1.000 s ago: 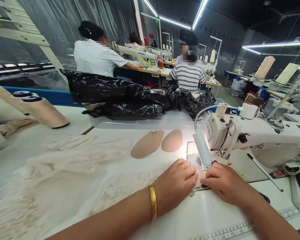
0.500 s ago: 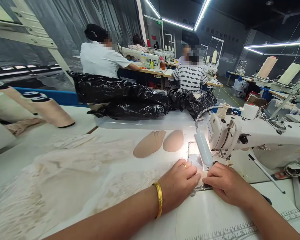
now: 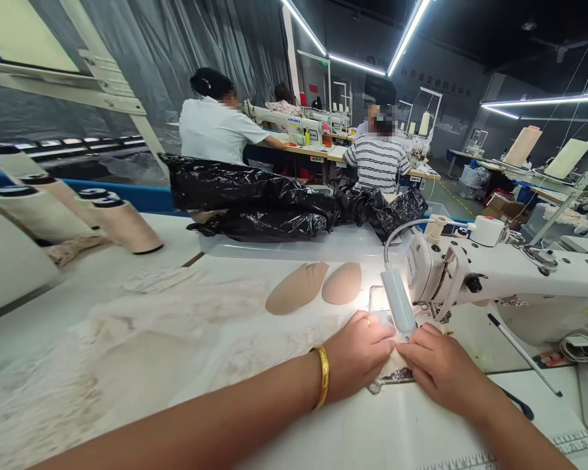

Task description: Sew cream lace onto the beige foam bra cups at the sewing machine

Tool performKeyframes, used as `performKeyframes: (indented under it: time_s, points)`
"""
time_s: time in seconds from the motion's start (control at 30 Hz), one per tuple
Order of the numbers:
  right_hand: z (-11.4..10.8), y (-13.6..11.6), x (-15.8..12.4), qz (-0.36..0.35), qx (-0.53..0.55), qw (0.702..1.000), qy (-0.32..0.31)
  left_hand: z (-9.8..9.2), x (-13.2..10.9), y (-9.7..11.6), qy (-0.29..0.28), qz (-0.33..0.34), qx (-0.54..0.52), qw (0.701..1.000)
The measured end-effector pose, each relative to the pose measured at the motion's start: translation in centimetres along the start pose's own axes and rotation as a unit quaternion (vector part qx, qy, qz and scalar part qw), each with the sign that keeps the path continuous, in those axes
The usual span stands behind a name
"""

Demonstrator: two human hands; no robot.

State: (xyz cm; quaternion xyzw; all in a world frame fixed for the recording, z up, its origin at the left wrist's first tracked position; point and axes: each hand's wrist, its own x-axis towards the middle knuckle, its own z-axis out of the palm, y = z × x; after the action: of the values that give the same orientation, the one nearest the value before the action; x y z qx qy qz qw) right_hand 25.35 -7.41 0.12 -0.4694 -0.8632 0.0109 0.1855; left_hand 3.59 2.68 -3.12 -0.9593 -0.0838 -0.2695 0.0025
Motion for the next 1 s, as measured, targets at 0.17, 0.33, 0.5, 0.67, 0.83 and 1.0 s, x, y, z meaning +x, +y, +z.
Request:
performKeyframes:
  time_s: [0.17, 0.33, 0.5, 0.67, 0.83, 1.0]
  points:
    - [0.4, 0.2, 0.2, 0.015, -0.022, 0.999, 0.021, -0.4, 1.0, -0.6, 0.007, 0.001, 0.001, 1.0]
    - [0.7, 0.4, 0.3, 0.029, -0.029, 0.999, 0.034, -1.3, 1.6, -0.8, -0.027, -0.008, 0.011, 1.0]
    - [0.9, 0.6, 0.3, 0.029, -0.027, 0.998, 0.046, -0.4, 1.5, -1.3, -0.028, -0.017, 0.012, 0.999]
    - [1.0, 0.6, 0.3, 0.043, -0.035, 0.998, 0.043, 0.6, 1.6, -1.6, -0.03, -0.022, 0.035, 0.999]
    - [1.4, 1.0, 0.2, 0.063, -0.032, 0.997, 0.043, -0.7, 2.6, -0.7, -0.067, -0.078, 0.062, 0.993]
    - [1.7, 1.4, -0.1, 0.069, 0.011, 0.996, 0.063, -1.4, 4.0, 0.0, -0.113, -0.128, 0.078, 0.982]
